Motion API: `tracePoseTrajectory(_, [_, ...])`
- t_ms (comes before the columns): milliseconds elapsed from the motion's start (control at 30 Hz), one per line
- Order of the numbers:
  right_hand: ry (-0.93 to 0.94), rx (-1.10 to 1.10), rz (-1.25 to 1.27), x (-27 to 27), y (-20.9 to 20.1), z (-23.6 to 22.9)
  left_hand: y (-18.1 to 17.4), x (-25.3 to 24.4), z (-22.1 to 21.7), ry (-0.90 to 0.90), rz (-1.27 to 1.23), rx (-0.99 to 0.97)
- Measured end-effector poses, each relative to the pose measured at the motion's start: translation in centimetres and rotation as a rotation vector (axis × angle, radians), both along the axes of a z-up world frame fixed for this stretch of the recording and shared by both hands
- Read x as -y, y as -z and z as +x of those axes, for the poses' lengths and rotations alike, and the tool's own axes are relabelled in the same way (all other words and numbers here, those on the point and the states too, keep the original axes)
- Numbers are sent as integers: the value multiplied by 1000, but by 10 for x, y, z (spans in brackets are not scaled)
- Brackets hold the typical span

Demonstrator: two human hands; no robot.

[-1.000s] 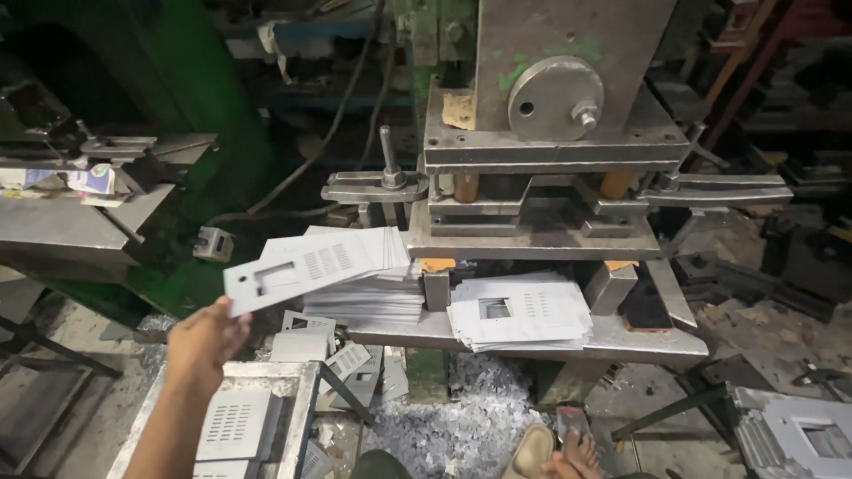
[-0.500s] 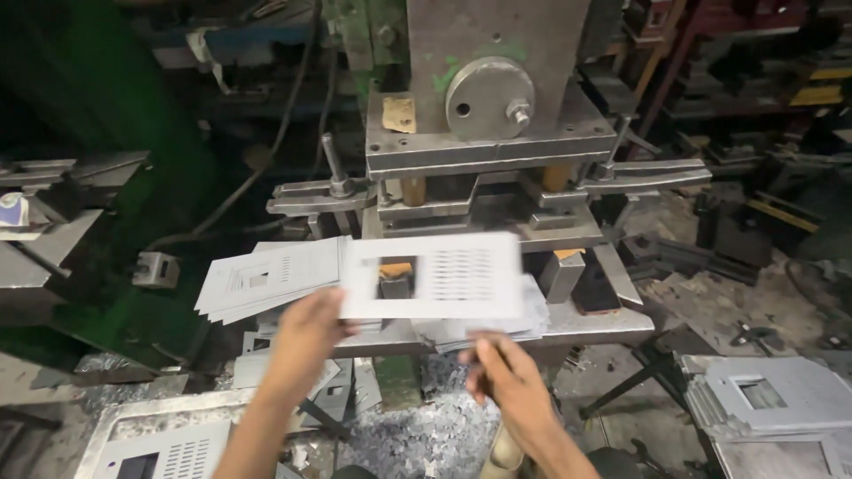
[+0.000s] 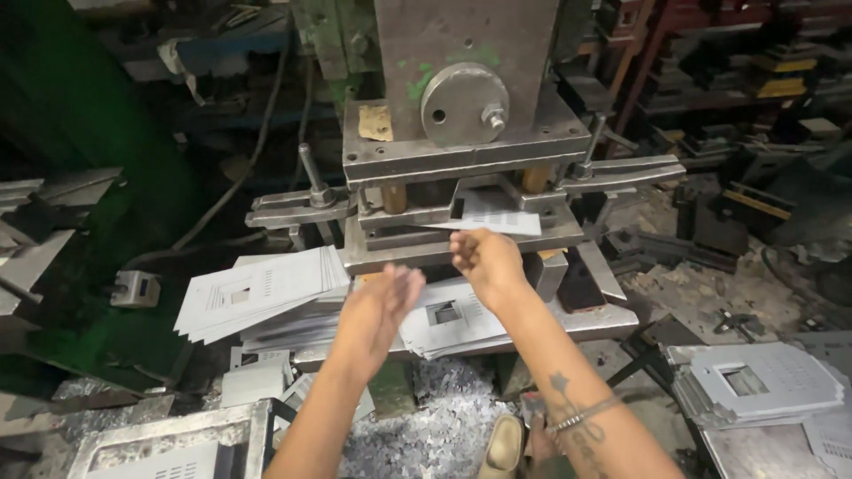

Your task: Operating a manual stamping press to process and shape metal components.

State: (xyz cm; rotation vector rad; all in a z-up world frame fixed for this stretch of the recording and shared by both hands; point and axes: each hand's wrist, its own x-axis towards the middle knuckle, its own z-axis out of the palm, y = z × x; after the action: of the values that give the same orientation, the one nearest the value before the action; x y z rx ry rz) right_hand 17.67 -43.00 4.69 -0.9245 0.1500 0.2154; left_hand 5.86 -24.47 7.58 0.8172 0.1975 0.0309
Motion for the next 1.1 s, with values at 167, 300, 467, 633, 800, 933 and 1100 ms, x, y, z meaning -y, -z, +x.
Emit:
tracePoseTrajectory(167, [112, -110, 67, -3, 8, 29, 38, -24, -53, 85, 175, -277])
tracePoseTrajectory(300, [112, -153, -2, 7, 14, 65, 106, -82, -64, -14, 150, -347])
tracePoseTrajectory(467, [45, -224, -119, 8, 0, 104, 96, -148, -77, -314, 237, -549])
tracePoseTrajectory(633, [-15, -209, -118, 13, 13, 112, 108, -211, -90, -477, 275, -528])
tracePoseTrajectory(800, [6, -210, -40, 14, 11, 112, 89, -244, -89, -549, 265, -514])
tracePoseTrajectory(933, [-21, -201, -34, 21, 31, 121, 64, -253, -93, -568, 336, -392])
tracePoseTrajectory(1100, [-60, -184, -66, 11, 6, 104, 53, -252, -74, -587, 286, -297])
